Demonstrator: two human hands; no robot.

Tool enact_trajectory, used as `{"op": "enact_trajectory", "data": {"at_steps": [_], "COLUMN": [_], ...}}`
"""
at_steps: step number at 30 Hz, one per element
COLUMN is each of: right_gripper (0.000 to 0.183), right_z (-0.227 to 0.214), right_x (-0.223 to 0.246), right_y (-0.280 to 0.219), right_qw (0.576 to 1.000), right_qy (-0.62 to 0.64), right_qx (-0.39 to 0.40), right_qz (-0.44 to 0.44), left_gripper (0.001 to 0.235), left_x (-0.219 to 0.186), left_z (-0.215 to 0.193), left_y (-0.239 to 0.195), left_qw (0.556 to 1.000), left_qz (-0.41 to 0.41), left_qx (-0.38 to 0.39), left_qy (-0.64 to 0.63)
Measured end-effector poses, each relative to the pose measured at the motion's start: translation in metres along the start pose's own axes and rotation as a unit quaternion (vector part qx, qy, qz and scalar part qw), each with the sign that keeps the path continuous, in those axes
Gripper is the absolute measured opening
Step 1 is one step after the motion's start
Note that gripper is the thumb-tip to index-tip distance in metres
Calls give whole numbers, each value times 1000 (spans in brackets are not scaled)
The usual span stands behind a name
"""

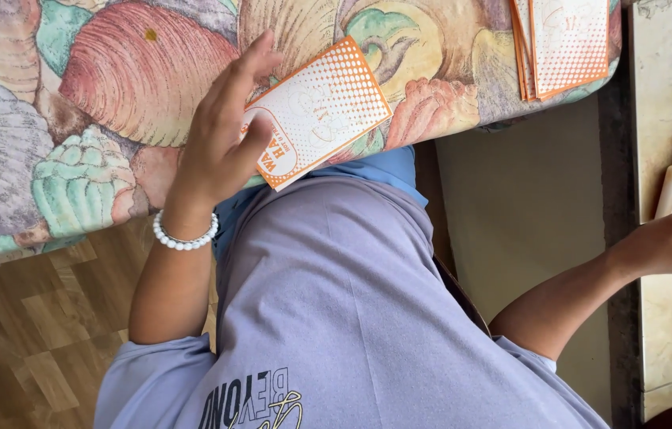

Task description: Applying glue to paper sleeves and folding them to assemble food packaging.

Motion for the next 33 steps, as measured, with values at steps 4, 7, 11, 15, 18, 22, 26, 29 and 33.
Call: {"op": "enact_trajectory", "data": {"at_steps": [4,7,11,15,18,22,26,29,33], "right_gripper": [27,27,46,78,106,92,92,92,85], "right_z": [14,43,101,142,176,181,181,180,182], "right_x": [40,88,195,244,266,311,329,332,327], "right_y": [-17,-49,-116,-195,-232,-208,-203,-203,-196], "right_qw": [999,995,921,761,573,624,656,658,687], "right_qy": [-3,-22,216,338,463,477,429,438,448], "right_qx": [-29,37,321,543,599,564,584,579,546], "right_qz": [-34,-90,-30,106,314,253,210,201,172], "left_gripper": [79,89,102,52,24,33,45,28,22], "left_x": [17,20,42,29,25,19,-5,-15,-19], "left_z": [37,49,57,40,39,36,-4,-28,-36], "left_y": [1,-1,-8,-7,-15,-20,-9,-3,-1], "left_qw": [958,928,944,984,957,929,920,941,958], "left_qz": [-79,-143,-174,-164,-162,-172,-108,-87,-60], "left_qx": [41,33,29,-73,-140,-170,-244,-264,-251], "left_qy": [274,342,279,5,-197,-282,-287,-193,-127]}}
Point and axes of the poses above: each hand's wrist, its own y-axis towards the middle knuckle, its own z-axis out of the palm, x = y × z, the point moved 9 cm from there along y, towards the middle knuckle, and after that the axes turned 8 degrees about z, right-handed, at the moved point
